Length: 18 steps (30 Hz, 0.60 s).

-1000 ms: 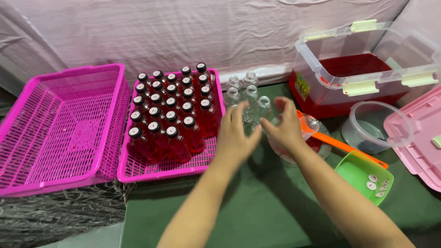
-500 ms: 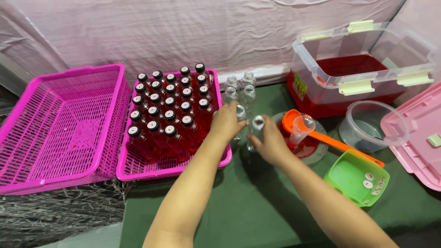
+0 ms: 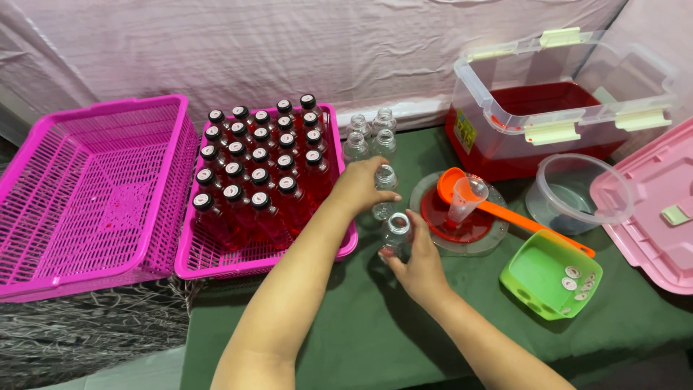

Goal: The person fills small glass bottles with red liquid using a ladle and a small measuring cup, then places caps on the bottles.

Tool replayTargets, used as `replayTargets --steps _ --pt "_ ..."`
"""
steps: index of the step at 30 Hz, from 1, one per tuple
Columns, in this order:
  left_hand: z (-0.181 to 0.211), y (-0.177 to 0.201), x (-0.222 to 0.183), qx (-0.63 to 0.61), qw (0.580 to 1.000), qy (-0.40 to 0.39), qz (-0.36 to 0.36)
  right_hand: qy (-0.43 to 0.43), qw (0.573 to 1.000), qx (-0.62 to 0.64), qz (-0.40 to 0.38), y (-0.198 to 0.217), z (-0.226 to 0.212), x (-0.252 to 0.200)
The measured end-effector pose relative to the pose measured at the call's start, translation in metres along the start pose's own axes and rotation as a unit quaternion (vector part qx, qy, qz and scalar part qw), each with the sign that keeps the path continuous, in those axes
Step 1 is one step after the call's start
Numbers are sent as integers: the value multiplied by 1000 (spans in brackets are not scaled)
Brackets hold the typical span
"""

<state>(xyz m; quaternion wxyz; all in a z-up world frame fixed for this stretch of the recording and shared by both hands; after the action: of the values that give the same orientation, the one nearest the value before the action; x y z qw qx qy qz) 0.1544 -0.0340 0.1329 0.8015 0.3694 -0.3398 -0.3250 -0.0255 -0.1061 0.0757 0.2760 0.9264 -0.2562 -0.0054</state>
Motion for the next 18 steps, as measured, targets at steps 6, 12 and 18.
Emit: replayTargets --steps 6,12,18 --pt "36 49 -9 -126 991 39 -22 -22 995 77 -60 19 4 -15" --pt "-11 59 45 -31 987 -57 144 -55 982 140 -112 52 13 -15" --pt "-45 35 74 141 990 30 5 -56 981 142 -119 68 15 -25"
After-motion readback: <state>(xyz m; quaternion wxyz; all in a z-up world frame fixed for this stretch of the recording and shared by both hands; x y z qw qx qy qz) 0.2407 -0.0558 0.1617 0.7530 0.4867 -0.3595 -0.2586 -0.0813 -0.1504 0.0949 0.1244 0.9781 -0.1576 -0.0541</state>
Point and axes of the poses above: each hand's wrist, its own x-axis towards the middle knuckle, its own y-axis out of the back of the hand, z = x × y, the point moved 7 cm from there along x, towards the middle knuckle, and after that the axes turned 14 degrees about -y, right-handed, at the moved point
